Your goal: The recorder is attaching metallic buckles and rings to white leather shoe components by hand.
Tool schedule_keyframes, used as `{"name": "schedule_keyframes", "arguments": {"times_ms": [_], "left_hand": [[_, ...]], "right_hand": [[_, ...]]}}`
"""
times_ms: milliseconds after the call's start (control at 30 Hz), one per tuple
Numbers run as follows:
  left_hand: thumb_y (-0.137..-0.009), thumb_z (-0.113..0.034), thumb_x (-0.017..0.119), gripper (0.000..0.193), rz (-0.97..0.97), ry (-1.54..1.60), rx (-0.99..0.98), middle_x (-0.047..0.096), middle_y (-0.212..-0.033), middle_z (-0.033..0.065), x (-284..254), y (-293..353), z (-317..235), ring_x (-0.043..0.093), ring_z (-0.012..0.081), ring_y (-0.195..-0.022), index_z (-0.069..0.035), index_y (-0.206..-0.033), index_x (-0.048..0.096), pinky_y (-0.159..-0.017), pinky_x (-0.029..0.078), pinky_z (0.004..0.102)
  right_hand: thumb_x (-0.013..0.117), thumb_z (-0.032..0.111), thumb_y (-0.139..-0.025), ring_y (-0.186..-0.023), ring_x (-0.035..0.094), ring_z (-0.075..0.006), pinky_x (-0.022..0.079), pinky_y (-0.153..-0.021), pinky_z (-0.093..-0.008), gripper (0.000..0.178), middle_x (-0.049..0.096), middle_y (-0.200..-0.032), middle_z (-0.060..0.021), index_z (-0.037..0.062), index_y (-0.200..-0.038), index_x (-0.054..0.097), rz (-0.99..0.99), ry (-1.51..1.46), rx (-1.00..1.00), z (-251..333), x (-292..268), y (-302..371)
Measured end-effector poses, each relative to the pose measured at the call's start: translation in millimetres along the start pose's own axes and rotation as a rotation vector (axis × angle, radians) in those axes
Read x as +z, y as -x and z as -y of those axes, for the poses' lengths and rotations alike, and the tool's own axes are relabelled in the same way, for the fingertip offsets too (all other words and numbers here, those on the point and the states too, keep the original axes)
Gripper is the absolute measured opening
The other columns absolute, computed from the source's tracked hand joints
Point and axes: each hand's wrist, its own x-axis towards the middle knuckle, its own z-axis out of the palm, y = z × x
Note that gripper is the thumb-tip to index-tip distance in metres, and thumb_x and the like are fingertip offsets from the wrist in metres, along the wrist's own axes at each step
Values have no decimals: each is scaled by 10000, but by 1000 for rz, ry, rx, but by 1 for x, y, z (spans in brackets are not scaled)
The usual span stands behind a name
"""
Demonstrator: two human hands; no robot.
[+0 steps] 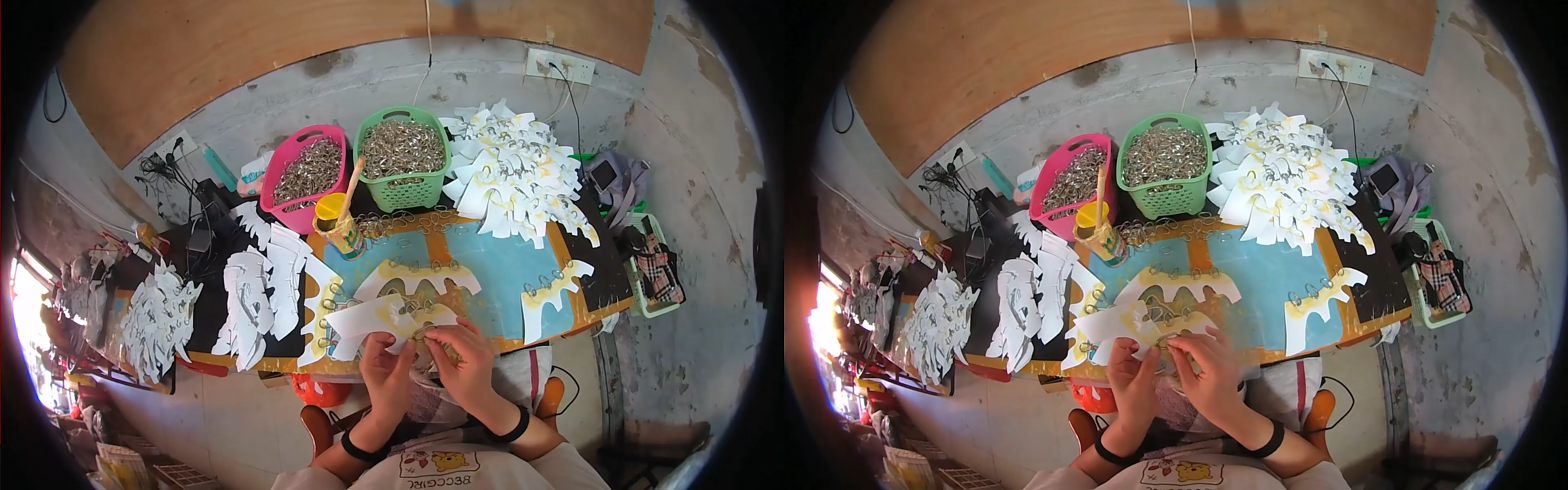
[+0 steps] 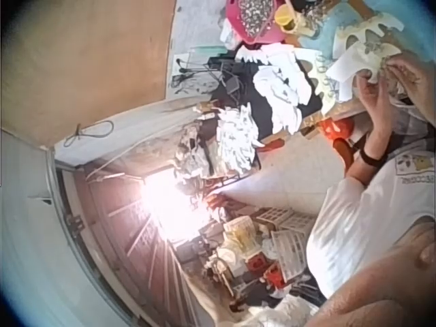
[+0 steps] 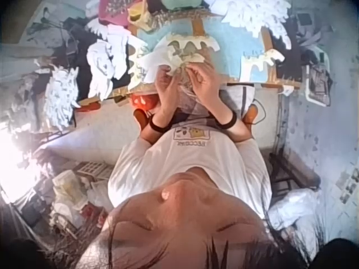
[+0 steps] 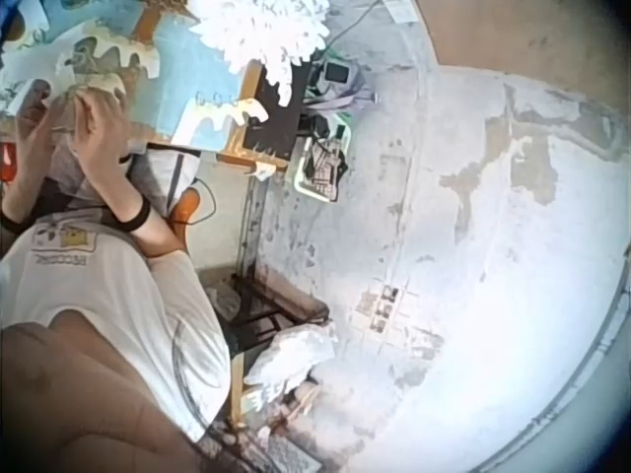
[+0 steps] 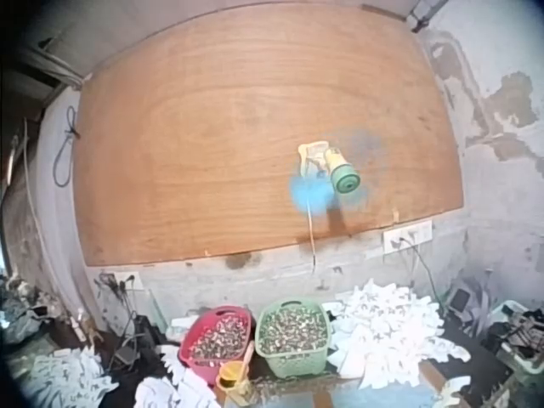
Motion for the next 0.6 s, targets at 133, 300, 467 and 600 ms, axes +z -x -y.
{"name": "schedule_keyframes", "arguments": {"times_ms": [133, 300, 467, 600], "left_hand": [[-853, 56, 656, 228, -33, 71, -39, 563, -1003, 37, 2, -2, -1, 594, 87, -813, -36, -1010, 517, -687, 485, 208], [-866, 74, 627, 238, -26, 218, -102, 622, -1036, 67, 3, -3, 0, 615, 99, -842, -43, -1036, 510, -702, 490, 216], [-886, 63, 604, 237, 4, 337, -165, 632, -1069, 93, 2, -2, 0, 622, 113, -884, -50, -1061, 492, -712, 498, 227], [-902, 40, 599, 232, -6, 364, -144, 617, -1105, 101, 6, -1, -1, 621, 121, -904, -53, -1079, 482, -732, 499, 227]], "right_hand": [[720, 8, -785, -763, 674, -232, 469, -913, -427, 109, 689, -809, -65, 41, -874, 666, -43, -10, 7, 4, 0, -2], [730, 9, -773, -751, 671, -238, 482, -895, -415, 132, 687, -805, -69, 37, -884, 664, -70, 9, -15, 4, 2, -1], [730, 8, -773, -753, 670, -251, 505, -847, -398, 143, 690, -809, -73, 33, -898, 664, -78, 54, -34, 5, 4, -1], [691, 26, -812, -724, 640, -277, 500, -759, -379, 168, 682, -838, -86, 52, -973, 652, -70, 57, -95, 2, 4, -2]]}}
